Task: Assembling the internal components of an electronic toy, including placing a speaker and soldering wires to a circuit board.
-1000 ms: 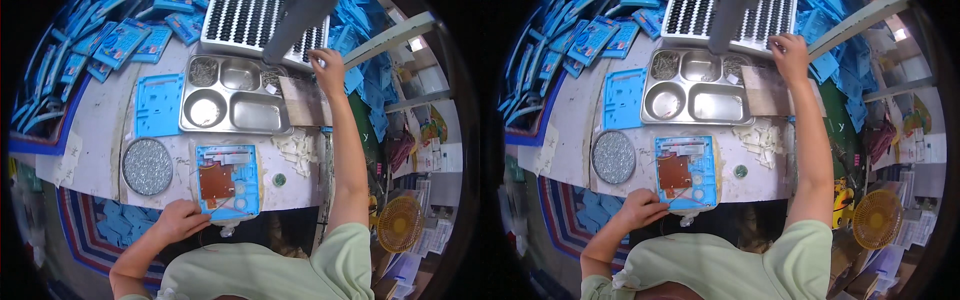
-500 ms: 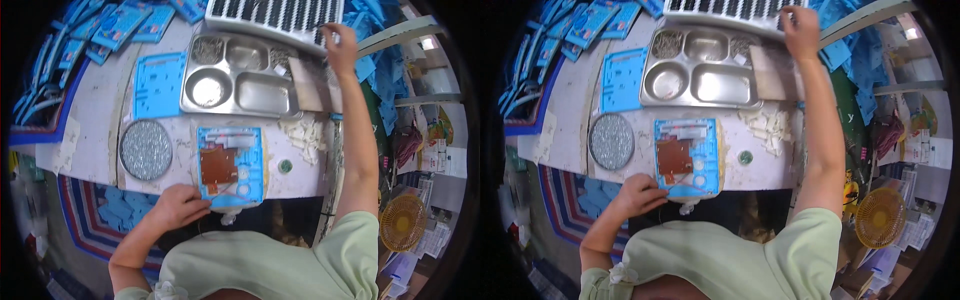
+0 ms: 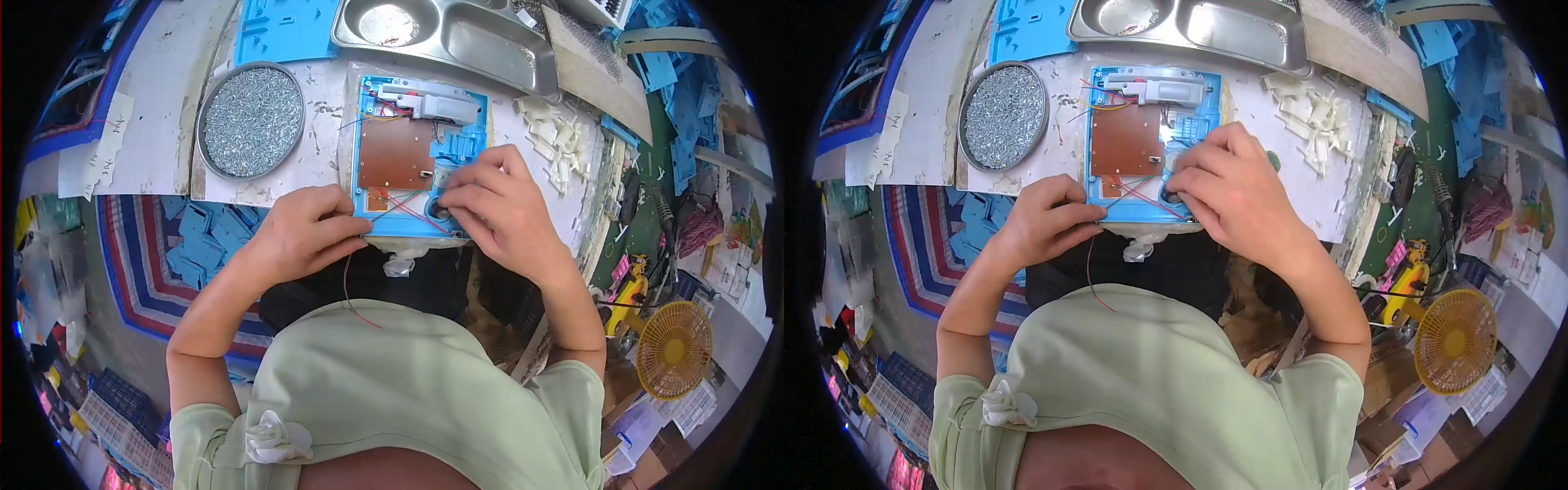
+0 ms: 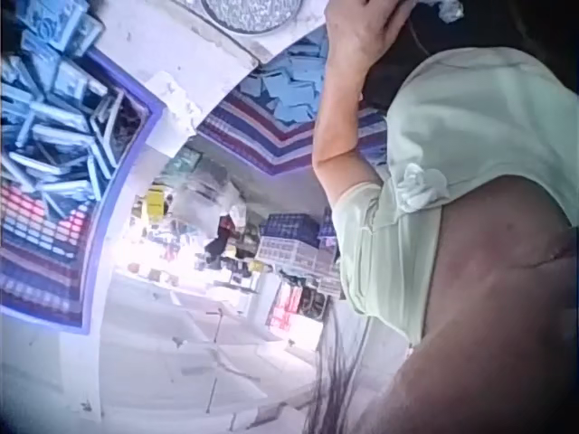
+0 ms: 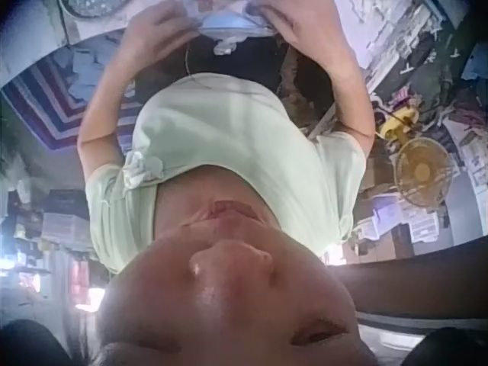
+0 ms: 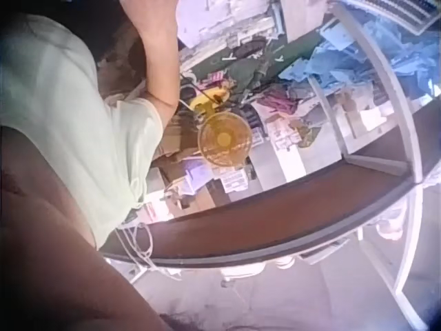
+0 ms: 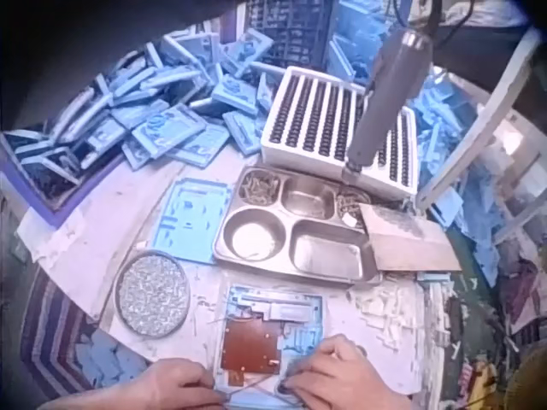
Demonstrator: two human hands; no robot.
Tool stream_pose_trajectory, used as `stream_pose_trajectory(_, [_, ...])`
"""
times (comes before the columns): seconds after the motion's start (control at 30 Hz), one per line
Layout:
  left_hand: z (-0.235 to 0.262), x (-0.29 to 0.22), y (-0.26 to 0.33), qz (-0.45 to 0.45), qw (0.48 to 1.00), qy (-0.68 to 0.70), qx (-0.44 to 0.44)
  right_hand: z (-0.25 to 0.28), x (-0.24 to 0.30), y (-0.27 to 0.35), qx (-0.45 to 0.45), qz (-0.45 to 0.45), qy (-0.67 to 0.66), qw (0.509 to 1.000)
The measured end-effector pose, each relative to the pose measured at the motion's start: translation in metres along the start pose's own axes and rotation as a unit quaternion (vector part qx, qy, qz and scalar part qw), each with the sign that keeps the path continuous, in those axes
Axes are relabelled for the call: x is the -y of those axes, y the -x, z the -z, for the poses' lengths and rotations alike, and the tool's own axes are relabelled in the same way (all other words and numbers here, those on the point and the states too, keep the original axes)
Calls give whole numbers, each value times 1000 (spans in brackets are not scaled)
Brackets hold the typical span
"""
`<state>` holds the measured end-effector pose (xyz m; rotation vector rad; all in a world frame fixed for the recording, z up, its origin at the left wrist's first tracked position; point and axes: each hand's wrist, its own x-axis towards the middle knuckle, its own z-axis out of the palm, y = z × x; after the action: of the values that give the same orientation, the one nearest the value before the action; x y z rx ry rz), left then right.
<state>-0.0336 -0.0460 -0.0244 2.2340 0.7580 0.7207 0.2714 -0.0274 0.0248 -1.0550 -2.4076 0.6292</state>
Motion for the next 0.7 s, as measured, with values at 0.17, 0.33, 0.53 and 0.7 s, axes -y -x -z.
stream_pose_trajectory(0.17, [-1, -2, 3, 6, 1000, -3, -9, -4, -1, 2, 10, 16, 23, 1000])
stream_pose_trajectory(0.33, [3, -3, -2, -3, 1000, -5, 6, -23, -23, 15, -67, 64, -5, 996])
stream_pose_trajectory(0.53, [9, -7, -7, 2, 999, -28, 39, 5, -42, 24, -162, -35, 4, 986])
stream_pose_trajectory(0.7, [22, -25, -19, 46, 993, -44, 101, 36, -70, 44, -91, -218, 310, 921])
